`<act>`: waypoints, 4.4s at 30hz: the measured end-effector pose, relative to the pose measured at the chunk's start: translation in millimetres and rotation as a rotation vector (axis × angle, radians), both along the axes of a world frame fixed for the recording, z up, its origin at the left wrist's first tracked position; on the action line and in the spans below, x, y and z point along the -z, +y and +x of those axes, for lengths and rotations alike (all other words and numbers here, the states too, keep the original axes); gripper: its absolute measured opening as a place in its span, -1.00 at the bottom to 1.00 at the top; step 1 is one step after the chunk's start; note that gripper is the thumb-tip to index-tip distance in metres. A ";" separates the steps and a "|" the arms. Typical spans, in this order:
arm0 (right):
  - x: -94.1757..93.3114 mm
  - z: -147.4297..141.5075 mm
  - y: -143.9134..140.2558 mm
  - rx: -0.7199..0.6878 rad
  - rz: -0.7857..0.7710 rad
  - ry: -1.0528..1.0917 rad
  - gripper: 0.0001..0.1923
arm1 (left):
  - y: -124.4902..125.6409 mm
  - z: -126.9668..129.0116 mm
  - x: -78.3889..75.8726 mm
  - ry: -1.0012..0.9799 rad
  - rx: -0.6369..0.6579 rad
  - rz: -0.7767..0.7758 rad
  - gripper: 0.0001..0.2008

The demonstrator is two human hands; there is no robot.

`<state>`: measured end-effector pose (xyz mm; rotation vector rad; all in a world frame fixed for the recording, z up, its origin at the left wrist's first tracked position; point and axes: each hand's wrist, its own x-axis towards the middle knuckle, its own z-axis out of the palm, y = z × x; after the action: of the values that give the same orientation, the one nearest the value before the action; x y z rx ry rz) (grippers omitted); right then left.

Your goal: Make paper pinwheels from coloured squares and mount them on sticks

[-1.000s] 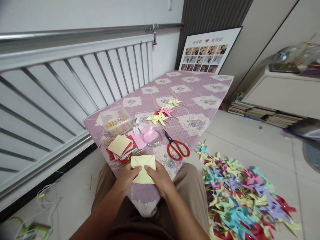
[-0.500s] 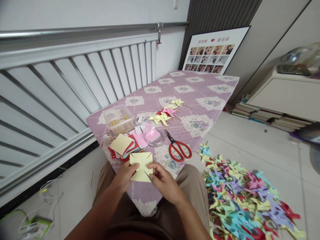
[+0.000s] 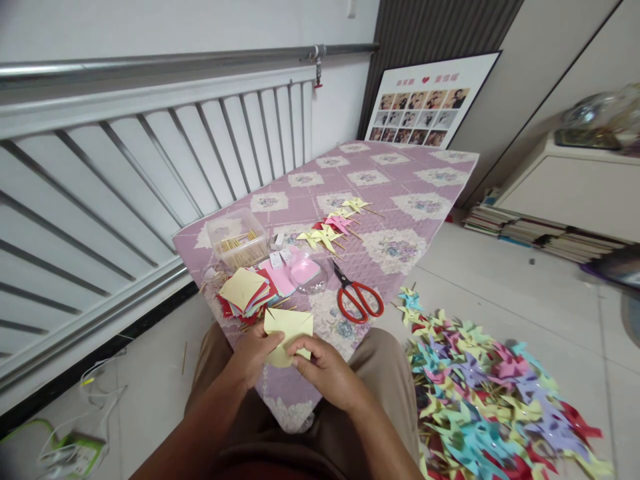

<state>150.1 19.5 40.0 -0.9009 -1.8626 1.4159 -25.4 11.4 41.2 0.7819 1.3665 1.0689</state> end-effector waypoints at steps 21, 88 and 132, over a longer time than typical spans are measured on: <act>-1.7 -26.4 -8.6 0.433 0.067 -0.066 -0.75 | -1.5 2.3 -4.4 0.021 0.023 0.036 -0.70; 2.7 -30.4 -6.0 0.371 -0.820 0.574 -0.61 | -1.9 -4.7 -24.1 0.336 0.225 0.111 -0.75; 7.9 -67.2 -12.5 0.701 -0.780 0.895 -0.66 | -16.6 34.5 26.4 -0.257 -0.161 0.094 -0.57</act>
<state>82.8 7.0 32.1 -0.8926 -0.2627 1.6530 9.1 -5.2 14.8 0.5858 1.1809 1.3203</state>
